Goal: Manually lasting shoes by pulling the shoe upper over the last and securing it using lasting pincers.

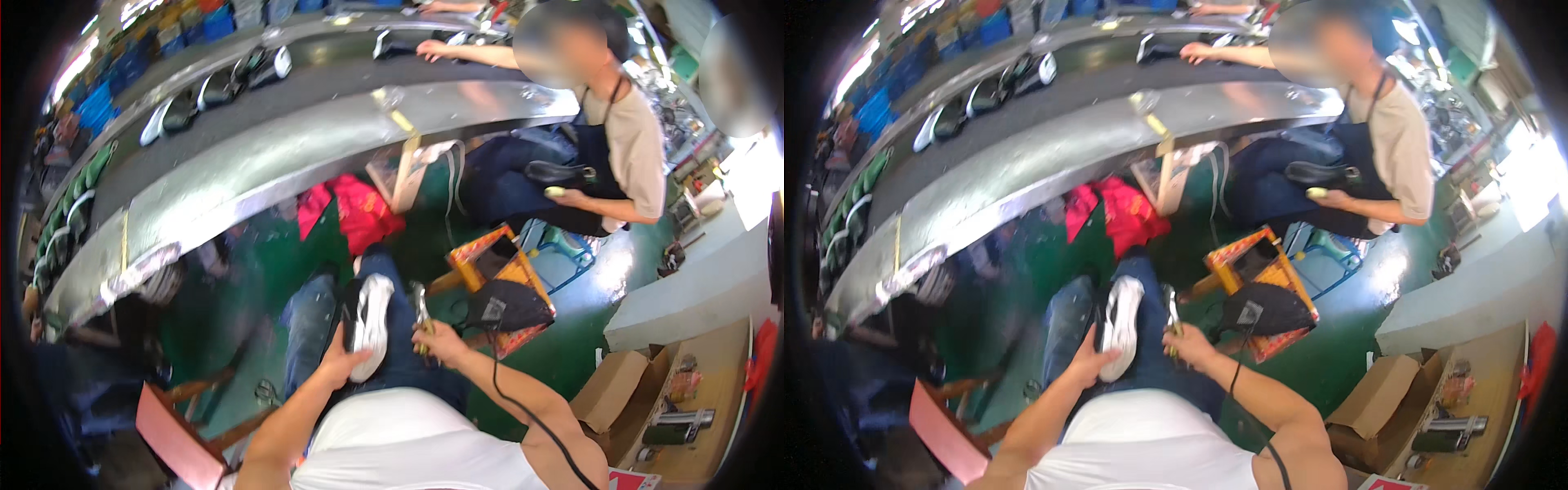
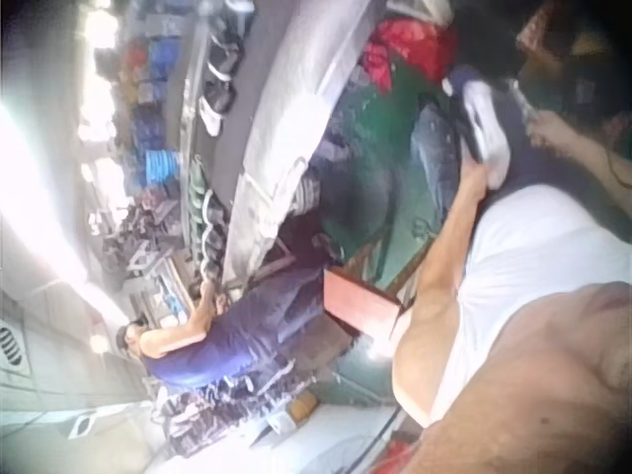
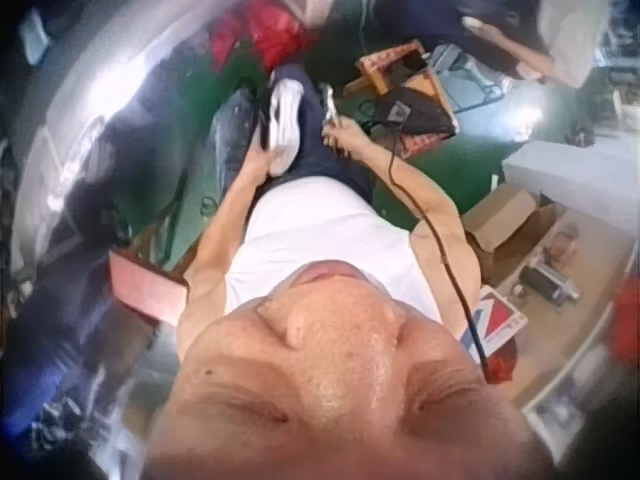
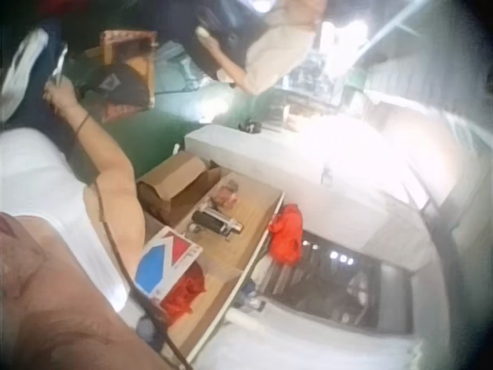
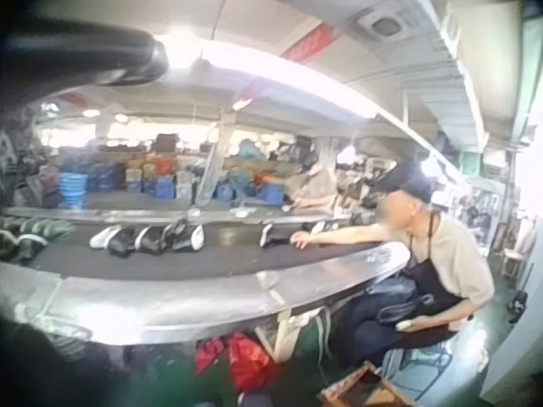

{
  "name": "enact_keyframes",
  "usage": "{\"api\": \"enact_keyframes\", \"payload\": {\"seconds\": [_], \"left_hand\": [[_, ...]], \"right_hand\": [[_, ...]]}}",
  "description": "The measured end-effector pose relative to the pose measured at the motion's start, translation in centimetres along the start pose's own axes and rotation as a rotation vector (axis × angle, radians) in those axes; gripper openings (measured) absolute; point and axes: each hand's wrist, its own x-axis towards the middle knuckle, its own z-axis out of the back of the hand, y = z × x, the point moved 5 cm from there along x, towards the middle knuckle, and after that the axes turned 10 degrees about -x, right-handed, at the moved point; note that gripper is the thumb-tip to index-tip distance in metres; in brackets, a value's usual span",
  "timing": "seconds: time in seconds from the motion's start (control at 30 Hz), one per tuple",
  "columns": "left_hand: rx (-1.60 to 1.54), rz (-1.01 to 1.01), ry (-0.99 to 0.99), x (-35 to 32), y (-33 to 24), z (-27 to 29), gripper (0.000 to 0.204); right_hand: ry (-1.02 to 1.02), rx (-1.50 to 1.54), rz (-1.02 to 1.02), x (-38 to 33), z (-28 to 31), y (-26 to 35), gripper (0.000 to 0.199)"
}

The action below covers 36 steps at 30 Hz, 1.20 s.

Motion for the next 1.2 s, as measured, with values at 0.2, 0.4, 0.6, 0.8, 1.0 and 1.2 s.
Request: {"api": "enact_keyframes", "payload": {"seconds": [0.2,0.4,0.6,0.8,1.0,1.2], "left_hand": [[-0.424,0.002,0.026,2.6,2.6,-0.2,0.101],[-0.464,0.024,0.039,0.8,2.4,-0.3,0.121],[-0.441,0.022,0.021,-0.5,1.7,-0.5,0.124],[-0.098,-0.080,-0.097,-1.0,0.9,-0.5,0.119],[0.125,-0.097,-0.084,-0.1,0.9,0.0,0.118],[0.300,-0.102,-0.115,0.0,0.5,-0.2,0.117]], "right_hand": [[0.108,-0.540,0.115,-3.1,0.4,5.8,0.033],[0.141,-1.244,0.642,-4.3,-1.6,7.7,0.051],[-0.023,-1.588,0.910,-4.9,-2.9,10.2,0.056],[0.170,-1.713,0.736,-3.5,-2.4,12.5,0.040],[0.425,-1.223,0.550,-1.4,-3.6,8.6,0.024],[0.315,-1.212,0.558,-3.2,-1.6,9.7,0.040]]}}
